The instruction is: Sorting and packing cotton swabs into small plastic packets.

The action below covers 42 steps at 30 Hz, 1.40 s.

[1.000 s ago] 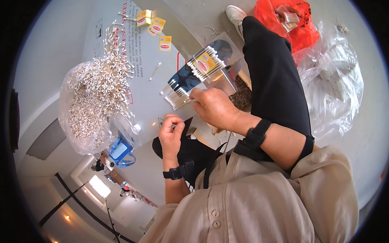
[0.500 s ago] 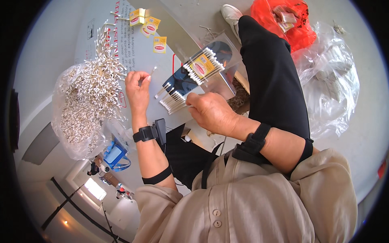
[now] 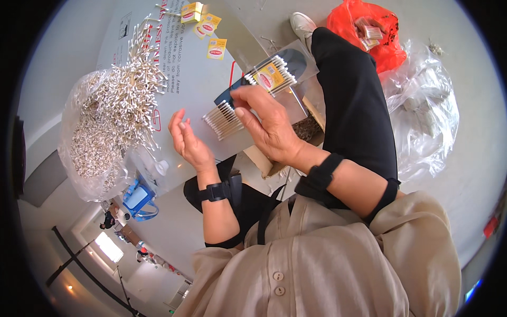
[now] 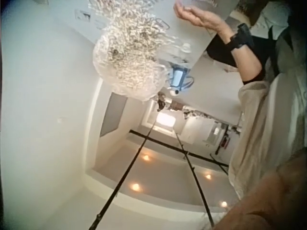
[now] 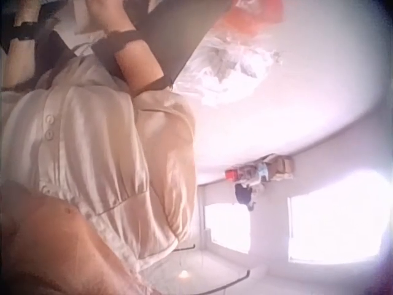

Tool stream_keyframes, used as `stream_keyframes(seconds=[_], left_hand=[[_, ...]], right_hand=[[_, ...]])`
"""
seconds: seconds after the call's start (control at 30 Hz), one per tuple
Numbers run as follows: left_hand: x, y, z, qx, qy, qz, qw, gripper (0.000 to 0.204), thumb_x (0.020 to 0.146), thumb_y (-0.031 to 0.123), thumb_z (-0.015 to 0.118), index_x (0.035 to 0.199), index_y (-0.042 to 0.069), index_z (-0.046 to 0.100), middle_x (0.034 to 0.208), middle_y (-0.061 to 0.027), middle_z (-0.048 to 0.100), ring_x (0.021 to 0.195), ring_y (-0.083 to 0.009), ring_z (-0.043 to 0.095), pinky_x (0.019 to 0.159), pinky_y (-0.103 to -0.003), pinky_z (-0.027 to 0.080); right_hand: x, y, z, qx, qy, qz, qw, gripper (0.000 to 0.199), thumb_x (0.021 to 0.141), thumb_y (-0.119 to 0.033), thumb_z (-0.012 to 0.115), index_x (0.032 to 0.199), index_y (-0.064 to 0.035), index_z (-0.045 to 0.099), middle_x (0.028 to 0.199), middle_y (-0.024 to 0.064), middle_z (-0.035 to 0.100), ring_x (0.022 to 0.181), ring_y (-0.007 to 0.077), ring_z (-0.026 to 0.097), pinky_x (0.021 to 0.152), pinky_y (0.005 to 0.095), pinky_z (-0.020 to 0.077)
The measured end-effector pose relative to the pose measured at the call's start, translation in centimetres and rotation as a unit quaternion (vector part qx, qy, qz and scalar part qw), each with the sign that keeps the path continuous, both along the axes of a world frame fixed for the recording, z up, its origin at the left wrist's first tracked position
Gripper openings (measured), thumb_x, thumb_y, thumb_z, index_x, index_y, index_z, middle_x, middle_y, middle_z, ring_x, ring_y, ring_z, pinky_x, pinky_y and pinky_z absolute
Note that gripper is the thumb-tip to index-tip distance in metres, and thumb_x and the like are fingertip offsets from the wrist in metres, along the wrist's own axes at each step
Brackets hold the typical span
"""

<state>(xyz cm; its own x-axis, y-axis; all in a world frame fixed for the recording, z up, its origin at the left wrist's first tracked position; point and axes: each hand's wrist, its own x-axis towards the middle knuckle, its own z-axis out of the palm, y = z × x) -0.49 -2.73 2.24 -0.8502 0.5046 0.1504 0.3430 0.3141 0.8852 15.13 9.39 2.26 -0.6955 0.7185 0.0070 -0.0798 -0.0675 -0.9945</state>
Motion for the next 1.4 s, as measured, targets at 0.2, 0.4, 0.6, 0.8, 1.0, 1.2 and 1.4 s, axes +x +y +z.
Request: stream_keyframes(seconds=[0.2, 0.4, 0.6, 0.8, 1.0, 1.2, 1.4], left_hand=[[2.5, 0.2, -1.9, 0.176, -0.118, 0.015, 0.977, 0.057, 0.104, 0.037, 0.034, 0.144, -0.003, 0.031, 0.152, -0.0161, 0.032, 0.141, -0.0276, 0.03, 0.116, -0.042, 0.022], [3.6, 1.4, -2.0, 0.213, -0.14, 0.031, 0.966, 0.064, 0.102, 0.043, 0.038, 0.142, -0.007, 0.032, 0.146, -0.023, 0.036, 0.138, -0.0288, 0.033, 0.116, -0.042, 0.023], [3.3, 0.9, -2.2, 0.243, -0.165, 0.018, 0.956, 0.054, 0.103, 0.033, 0.04, 0.142, -0.003, 0.036, 0.148, -0.0175, 0.037, 0.139, -0.0273, 0.034, 0.115, -0.042, 0.025], [1.1, -1.7, 0.0, 0.013, -0.014, -0.132, 0.991, 0.055, 0.096, 0.023, 0.054, 0.144, 0.001, 0.038, 0.151, -0.0162, 0.034, 0.141, -0.0309, 0.03, 0.116, -0.043, 0.024], [2.1, -2.3, 0.8, -0.268, 0.199, -0.238, 0.912, 0.068, 0.091, 0.027, 0.059, 0.148, 0.004, 0.031, 0.156, -0.0168, 0.025, 0.144, -0.0347, 0.022, 0.117, -0.05, 0.018], [3.8, -1.9, -0.6, -0.357, 0.262, -0.219, 0.87, 0.076, 0.091, 0.041, 0.056, 0.149, 0.001, 0.026, 0.157, -0.0169, 0.021, 0.147, -0.0325, 0.017, 0.117, -0.052, 0.015], [3.9, -1.9, -0.9, -0.358, 0.254, -0.219, 0.871, 0.077, 0.092, 0.042, 0.055, 0.151, 0.003, 0.024, 0.158, -0.0159, 0.02, 0.147, -0.0316, 0.015, 0.118, -0.052, 0.012]], right_hand=[[-4.2, -2.1, -1.5, -0.018, 0.105, -0.033, 0.994, 0.04, 0.099, -0.012, 0.049, 0.137, 0.0006, 0.045, 0.142, 0.0202, 0.045, 0.135, 0.0329, 0.04, 0.11, 0.0372, 0.0323], [-5.3, -3.4, -2.3, 0.032, 0.072, -0.039, 0.996, 0.039, 0.102, -0.013, 0.043, 0.139, -0.001, 0.044, 0.145, 0.0159, 0.043, 0.137, 0.0271, 0.038, 0.112, 0.035, 0.0288], [-5.6, -2.7, -2.3, 0.016, 0.07, -0.038, 0.997, 0.037, 0.102, -0.015, 0.045, 0.135, -0.0005, 0.049, 0.142, 0.0141, 0.047, 0.134, 0.0249, 0.041, 0.111, 0.0339, 0.03], [-3.1, 0.8, -0.6, 0.079, -0.003, 0.011, 0.997, 0.035, 0.09, -0.006, 0.06, 0.123, 0.0015, 0.056, 0.132, 0.0165, 0.055, 0.125, 0.0322, 0.051, 0.104, 0.036, 0.0407], [-2.0, 3.2, 0.2, 0.478, -0.113, 0.186, 0.851, 0.049, 0.078, -0.015, 0.073, 0.123, -0.0046, 0.059, 0.137, 0.0095, 0.052, 0.133, 0.0264, 0.043, 0.111, 0.0418, 0.0349], [-2.0, 3.2, -1.5, 0.566, -0.139, 0.222, 0.781, 0.052, 0.08, -0.027, 0.071, 0.126, -0.0079, 0.058, 0.138, 0.0061, 0.052, 0.134, 0.023, 0.042, 0.117, 0.0426, 0.0255], [-1.4, 3.6, -1.3, 0.554, -0.14, 0.218, 0.792, 0.052, 0.081, -0.026, 0.07, 0.127, -0.0081, 0.057, 0.139, 0.006, 0.051, 0.135, 0.0224, 0.042, 0.116, 0.0439, 0.0263]])
